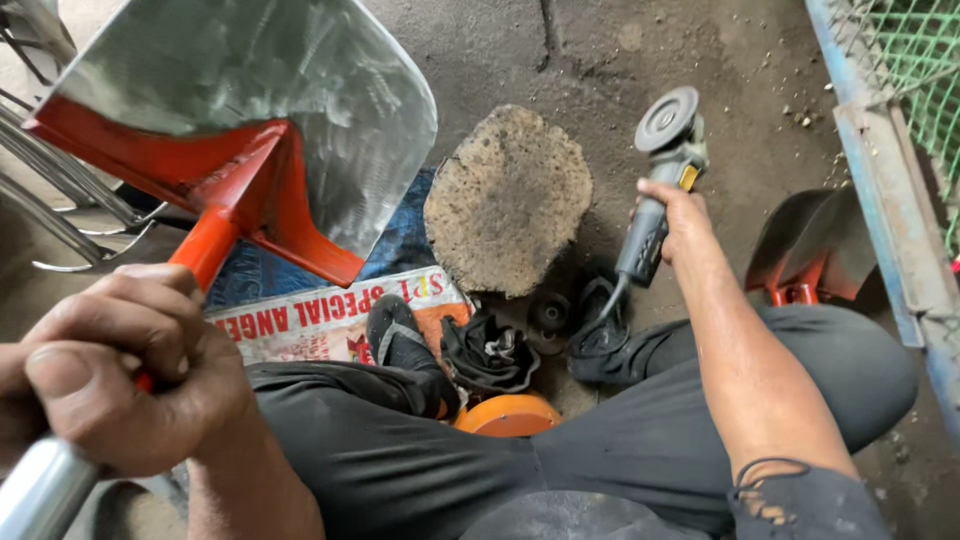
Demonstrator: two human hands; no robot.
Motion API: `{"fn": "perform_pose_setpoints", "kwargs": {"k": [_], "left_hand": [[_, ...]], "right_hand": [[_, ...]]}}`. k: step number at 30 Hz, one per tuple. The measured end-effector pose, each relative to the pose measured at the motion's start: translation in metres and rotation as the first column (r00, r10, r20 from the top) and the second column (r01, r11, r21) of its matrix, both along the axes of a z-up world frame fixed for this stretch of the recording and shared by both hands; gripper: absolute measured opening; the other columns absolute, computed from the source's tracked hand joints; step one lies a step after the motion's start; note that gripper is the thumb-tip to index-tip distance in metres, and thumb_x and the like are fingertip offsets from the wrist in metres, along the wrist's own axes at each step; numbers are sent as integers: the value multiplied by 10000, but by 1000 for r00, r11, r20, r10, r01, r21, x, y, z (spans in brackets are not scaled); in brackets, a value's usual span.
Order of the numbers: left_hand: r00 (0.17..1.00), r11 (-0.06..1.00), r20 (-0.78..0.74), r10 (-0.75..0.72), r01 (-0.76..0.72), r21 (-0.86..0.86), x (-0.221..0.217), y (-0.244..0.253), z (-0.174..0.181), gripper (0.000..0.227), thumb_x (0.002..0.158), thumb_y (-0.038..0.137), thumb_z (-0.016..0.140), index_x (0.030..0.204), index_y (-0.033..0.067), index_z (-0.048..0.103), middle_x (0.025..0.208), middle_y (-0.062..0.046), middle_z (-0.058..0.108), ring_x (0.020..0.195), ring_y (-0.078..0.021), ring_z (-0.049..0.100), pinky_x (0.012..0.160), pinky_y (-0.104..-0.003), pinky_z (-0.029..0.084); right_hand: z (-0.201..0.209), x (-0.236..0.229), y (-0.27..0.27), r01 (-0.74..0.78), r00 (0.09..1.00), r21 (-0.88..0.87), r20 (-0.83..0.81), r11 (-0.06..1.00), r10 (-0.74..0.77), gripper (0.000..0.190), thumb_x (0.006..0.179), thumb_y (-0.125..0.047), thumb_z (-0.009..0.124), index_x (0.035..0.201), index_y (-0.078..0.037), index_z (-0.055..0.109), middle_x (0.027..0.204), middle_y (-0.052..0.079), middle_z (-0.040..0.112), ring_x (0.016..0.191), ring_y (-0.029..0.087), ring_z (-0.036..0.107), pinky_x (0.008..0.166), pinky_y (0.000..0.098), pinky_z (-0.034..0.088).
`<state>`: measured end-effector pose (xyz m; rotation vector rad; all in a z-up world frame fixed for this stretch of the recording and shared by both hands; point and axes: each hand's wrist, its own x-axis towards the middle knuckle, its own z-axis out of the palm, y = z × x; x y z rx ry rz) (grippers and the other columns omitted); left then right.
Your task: The person uses an angle grinder to remove paint from the blade of a shovel, creating sparks. Then, the person applies a clear liquid to the cleaned blade with a brush from a small cup.
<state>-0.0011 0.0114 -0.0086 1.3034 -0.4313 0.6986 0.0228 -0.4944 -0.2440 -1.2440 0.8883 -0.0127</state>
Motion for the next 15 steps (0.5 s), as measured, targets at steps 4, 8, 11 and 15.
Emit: {"fn": "perform_pose_setpoints", "kwargs": {"k": [4, 8, 11, 15], "left_hand": [[998, 999, 33, 44, -45, 11, 2, -5, 5, 476, 1097, 305, 458, 719, 117, 239, 538, -77, 312, 415, -164, 285, 472, -331, 300], [998, 999, 43, -50, 51, -12, 5, -12, 4, 522, 1132, 323, 444, 702, 100, 250, 553, -80, 323, 431, -183, 308, 503, -340, 311], [997, 997, 60, -55, 58, -50, 6, -14, 2, 492, 1111, 292, 434, 716, 96, 215, 544, -69, 330, 399, -162, 305, 476, -321, 327], [997, 998, 34, 65, -65, 4, 5, -8, -8, 394, 1039, 186, 400, 706, 129, 197, 564, -68, 302, 407, -157, 286, 481, -343, 319]], "right_hand": [[16, 9, -6, -26, 998, 355, 66, 934, 3, 304, 798, -184, 754, 1017, -4, 645, 804, 107, 707, 668, 271, 721, 633, 424, 645], [1, 3, 2, 83, 980, 449, 127, 890, -156, 357, 801, -262, 779, 997, 0, 636, 785, 150, 703, 649, 290, 721, 610, 428, 637], [-35, 16, 7, 89, 996, 28, 3, 996, -90, 349, 798, -204, 859, 1011, -14, 658, 752, 112, 667, 562, 256, 642, 542, 414, 563], [-103, 7, 6, 61, 990, 33, -127, 998, -56, 369, 721, -167, 885, 982, -28, 665, 728, 105, 664, 551, 248, 645, 528, 423, 554]]}}
